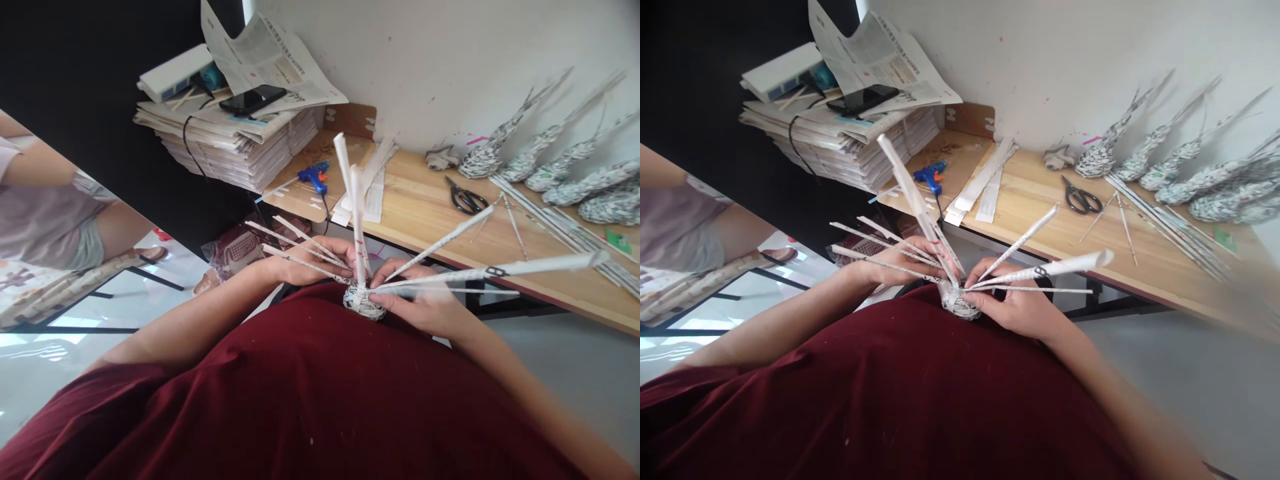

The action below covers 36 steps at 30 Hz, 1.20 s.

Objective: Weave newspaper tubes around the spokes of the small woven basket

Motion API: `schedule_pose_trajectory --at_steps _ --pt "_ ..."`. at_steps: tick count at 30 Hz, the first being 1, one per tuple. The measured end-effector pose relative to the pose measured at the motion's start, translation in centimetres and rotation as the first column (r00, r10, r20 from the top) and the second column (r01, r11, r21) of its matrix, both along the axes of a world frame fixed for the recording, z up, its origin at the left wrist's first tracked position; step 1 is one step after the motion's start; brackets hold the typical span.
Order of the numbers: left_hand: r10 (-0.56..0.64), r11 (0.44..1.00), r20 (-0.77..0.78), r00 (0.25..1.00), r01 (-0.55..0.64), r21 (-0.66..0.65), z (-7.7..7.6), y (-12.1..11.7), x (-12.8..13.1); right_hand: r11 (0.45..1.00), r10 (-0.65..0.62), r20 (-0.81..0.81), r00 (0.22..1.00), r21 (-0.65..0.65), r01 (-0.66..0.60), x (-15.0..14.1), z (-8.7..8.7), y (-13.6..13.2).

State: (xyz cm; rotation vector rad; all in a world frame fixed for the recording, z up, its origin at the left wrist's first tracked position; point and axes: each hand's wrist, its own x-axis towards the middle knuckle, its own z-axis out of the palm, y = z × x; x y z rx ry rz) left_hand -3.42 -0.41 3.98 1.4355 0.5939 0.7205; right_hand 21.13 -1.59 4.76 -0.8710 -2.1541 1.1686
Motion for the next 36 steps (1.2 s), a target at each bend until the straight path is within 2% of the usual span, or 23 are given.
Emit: schedule_pose_trajectory --at_steps 4,6,8,10,12,13,15,18,22,25,28,33,36 --pt "0.065 0.997 0.107 0.992 -0.061 -0.041 -0.8 -0.2 1.0 0.995 -0.088 0.008 0.996 0.053 0.088 -0.5 0.4 -0.7" --pt "0.162 0.985 0.132 0.978 -0.153 -0.077 -1.5 -0.4 1.4 0.992 -0.088 0.001 0.996 0.09 0.088 -0.6 0.3 -0.9" --pt "0.279 0.959 0.067 0.958 -0.275 -0.065 -1.8 -0.8 1.6 0.989 -0.069 0.013 0.998 0.129 0.067 -0.6 0.2 -0.9" --pt "0.389 0.921 -0.086 0.917 -0.386 0.046 -1.6 -1.4 1.4 0.987 -0.062 0.025 0.998 0.152 0.058 -0.4 0.1 -0.8" --pt "0.467 0.881 -0.222 0.856 -0.43 0.197 -1.0 -2.0 1.2 0.987 -0.04 0.025 0.999 0.156 0.035 -0.3 0.0 -0.8" --pt "0.488 0.866 -0.236 0.84 -0.434 0.248 -0.7 -2.3 1.1 0.988 -0.031 0.023 0.999 0.152 0.027 -0.2 0.0 -0.7" --pt "0.471 0.865 -0.147 0.87 -0.422 0.273 -0.1 -2.7 1.0 0.989 -0.023 0.012 1.0 0.144 0.021 -0.2 0.1 -0.7" --pt "0.341 0.914 0.013 0.94 -0.334 0.23 0.2 -2.8 1.1 0.992 -0.019 -0.023 1.0 0.124 0.021 -0.4 0.1 -0.6" --pt "0.202 0.969 -0.044 0.978 -0.193 0.151 0.4 -2.4 1.0 0.996 -0.028 -0.02 0.999 0.085 0.03 -0.6 0.1 -0.7" --pt "0.138 0.985 -0.074 0.988 -0.129 0.117 0.7 -2.3 0.9 0.992 -0.039 0.014 0.999 0.118 0.037 -0.5 0.2 -0.8" --pt "0.147 0.982 -0.1 0.984 -0.132 0.138 1.0 -2.4 0.9 0.993 -0.014 0.014 1.0 0.122 0.012 -0.4 0.3 -0.9" --pt "0.211 0.938 -0.242 0.947 -0.127 0.322 1.3 -2.3 0.8 1.0 -0.013 -0.048 0.999 -0.027 0.012 -0.3 0.4 -0.9" --pt "0.204 0.948 -0.21 0.956 -0.139 0.287 1.1 -2.1 0.7 0.998 -0.061 -0.069 0.996 -0.038 0.059 -0.4 0.2 -0.9"
